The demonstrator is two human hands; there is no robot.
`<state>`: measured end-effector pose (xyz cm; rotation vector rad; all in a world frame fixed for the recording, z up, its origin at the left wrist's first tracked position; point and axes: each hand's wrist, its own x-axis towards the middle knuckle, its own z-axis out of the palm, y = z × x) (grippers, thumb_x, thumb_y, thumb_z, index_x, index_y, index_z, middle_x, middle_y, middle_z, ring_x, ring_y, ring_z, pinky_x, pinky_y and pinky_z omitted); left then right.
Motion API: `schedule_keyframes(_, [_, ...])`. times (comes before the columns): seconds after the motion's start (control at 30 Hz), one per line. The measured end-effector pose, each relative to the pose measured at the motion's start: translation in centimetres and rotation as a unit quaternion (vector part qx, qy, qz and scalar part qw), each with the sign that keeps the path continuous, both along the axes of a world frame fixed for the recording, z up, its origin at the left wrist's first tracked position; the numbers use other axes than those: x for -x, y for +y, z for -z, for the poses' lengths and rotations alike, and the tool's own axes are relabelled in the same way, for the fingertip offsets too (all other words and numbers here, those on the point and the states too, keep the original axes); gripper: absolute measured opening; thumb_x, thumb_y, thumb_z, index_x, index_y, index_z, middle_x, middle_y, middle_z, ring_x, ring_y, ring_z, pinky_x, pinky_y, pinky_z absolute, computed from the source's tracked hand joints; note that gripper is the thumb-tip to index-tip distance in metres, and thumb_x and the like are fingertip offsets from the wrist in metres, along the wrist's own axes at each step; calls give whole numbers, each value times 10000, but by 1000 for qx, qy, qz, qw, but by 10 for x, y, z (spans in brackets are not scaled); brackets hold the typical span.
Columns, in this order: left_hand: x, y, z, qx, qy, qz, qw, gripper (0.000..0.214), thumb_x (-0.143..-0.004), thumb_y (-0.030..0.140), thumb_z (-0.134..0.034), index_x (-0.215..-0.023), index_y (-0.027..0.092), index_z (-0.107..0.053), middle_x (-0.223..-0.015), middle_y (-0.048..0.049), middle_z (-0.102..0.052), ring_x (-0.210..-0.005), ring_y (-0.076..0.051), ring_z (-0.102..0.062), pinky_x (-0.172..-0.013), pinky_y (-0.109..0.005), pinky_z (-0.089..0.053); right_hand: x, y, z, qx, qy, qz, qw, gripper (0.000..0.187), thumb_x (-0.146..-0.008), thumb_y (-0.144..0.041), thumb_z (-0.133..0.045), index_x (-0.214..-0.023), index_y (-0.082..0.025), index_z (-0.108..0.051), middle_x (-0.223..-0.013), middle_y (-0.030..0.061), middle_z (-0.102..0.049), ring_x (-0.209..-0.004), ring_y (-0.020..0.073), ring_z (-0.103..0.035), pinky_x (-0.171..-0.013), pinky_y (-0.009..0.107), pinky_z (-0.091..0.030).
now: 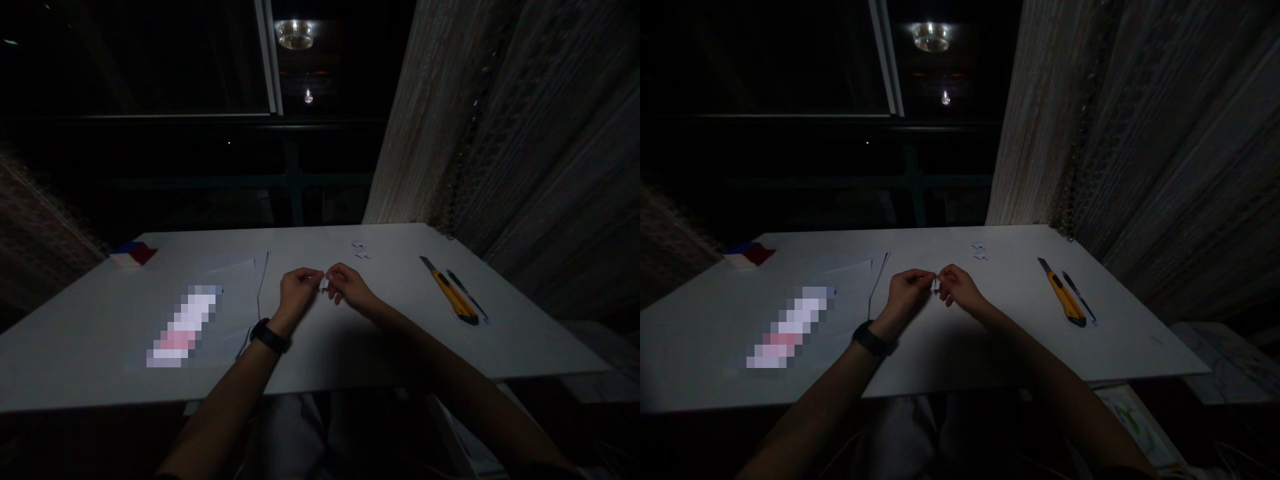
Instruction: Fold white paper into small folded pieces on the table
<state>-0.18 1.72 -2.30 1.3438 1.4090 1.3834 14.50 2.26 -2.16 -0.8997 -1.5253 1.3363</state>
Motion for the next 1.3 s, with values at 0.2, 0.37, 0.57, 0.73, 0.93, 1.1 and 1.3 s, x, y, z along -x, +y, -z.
schedule_keyframes(0.2, [-3, -1, -2, 6, -50, 21, 999, 269, -579, 345, -710, -731, 126, -683, -564, -33, -631, -509, -135, -577, -507, -243, -459, 8, -6, 3, -71, -81, 82, 991, 181, -808, -389, -461, -830, -209, -453, -513, -68, -494, -408, 87, -460, -394, 188, -364])
schedule_keyframes(0.37, [-5, -4, -6, 15, -105, 43, 993, 265, -564, 330, -731, -710, 117, -668, -573, -30, -630, -504, -130, -588, -523, -251, -496, 8, -11, 2, -139, -142, 132, 971, 158, -830, -370, -427, -851, -219, -469, -566, -46, -516, -506, 112, -514, -475, 213, -378])
schedule_keyframes(0.57, [-6, -6, -6, 21, -81, 31, 996, 255, -574, 338, -728, -703, 125, -669, -565, -29, -635, -510, -136, -604, -518, -239, -496, 7, -10, 5, -177, -188, 159, 953, 154, -836, -353, -417, -882, -221, -481, -634, -23, -552, -568, 132, -533, -524, 230, -379])
schedule_keyframes(0.73, [-5, -5, -3, 15, -67, 31, 997, 279, -595, 371, -717, -724, 128, -671, -579, -38, -645, -519, -151, -618, -522, -252, -500, 8, -12, 6, -192, -198, 176, 945, 166, -847, -356, -406, -903, -220, -485, -652, -14, -558, -585, 143, -540, -547, 241, -381])
schedule_keyframes(0.93, [-5, -5, -4, 13, -48, 21, 999, 258, -604, 367, -708, -714, 137, -674, -569, -35, -645, -514, -151, -616, -508, -242, -487, 10, -14, 7, -183, -200, 185, 945, 172, -854, -350, -406, -922, -217, -490, -670, 3, -575, -619, 157, -565, -565, 251, -398])
schedule_keyframes(1.1, [-7, -6, -6, 14, -52, 17, 998, 266, -596, 380, -711, -699, 137, -672, -569, -30, -640, -504, -148, -612, -494, -240, -482, 10, -12, 10, -177, -179, 186, 950, 155, -851, -339, -412, -932, -229, -486, -676, -5, -577, -617, 158, -581, -582, 260, -409])
schedule_keyframes(1.3, [-7, -7, -7, 11, -50, 15, 999, 264, -601, 373, -708, -695, 130, -666, -568, -31, -633, -503, -145, -610, -488, -236, -482, 9, -14, 8, -196, -182, 175, 948, 181, -838, -325, -425, -980, -224, -473, -676, -4, -561, -619, 157, -558, -559, 252, -404])
